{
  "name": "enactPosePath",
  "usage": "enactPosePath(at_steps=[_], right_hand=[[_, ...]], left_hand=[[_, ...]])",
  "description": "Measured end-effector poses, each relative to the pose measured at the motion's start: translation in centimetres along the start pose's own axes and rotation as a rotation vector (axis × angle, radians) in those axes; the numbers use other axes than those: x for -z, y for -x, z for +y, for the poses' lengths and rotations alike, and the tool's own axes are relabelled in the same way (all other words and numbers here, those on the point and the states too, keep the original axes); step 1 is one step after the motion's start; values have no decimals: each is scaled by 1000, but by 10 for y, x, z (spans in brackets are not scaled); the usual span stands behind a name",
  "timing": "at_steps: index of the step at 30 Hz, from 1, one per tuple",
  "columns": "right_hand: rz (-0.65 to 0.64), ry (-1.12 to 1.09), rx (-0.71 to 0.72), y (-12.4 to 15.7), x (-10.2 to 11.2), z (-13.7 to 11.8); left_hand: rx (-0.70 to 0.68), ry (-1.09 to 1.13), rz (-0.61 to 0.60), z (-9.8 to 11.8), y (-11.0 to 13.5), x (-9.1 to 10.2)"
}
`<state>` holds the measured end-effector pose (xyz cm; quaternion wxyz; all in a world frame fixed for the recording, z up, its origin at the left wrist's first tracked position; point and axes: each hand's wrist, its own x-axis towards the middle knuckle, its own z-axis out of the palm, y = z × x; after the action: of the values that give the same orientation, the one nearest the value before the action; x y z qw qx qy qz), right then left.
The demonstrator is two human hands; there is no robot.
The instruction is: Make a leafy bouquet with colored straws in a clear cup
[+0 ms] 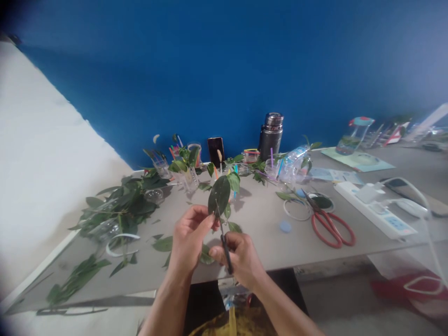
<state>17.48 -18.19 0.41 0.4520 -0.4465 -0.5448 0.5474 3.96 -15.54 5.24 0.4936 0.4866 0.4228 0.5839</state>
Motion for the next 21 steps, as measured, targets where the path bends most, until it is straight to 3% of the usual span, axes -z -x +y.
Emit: enactPosePath(at_steps=[12, 21], right_hand=[[29, 2, -58, -3, -1, -5], [60, 26, -52, -3, -1, 7]], left_hand=[[-7, 10, 30, -1, 2, -1], [-19, -31, 22, 0, 1, -8]])
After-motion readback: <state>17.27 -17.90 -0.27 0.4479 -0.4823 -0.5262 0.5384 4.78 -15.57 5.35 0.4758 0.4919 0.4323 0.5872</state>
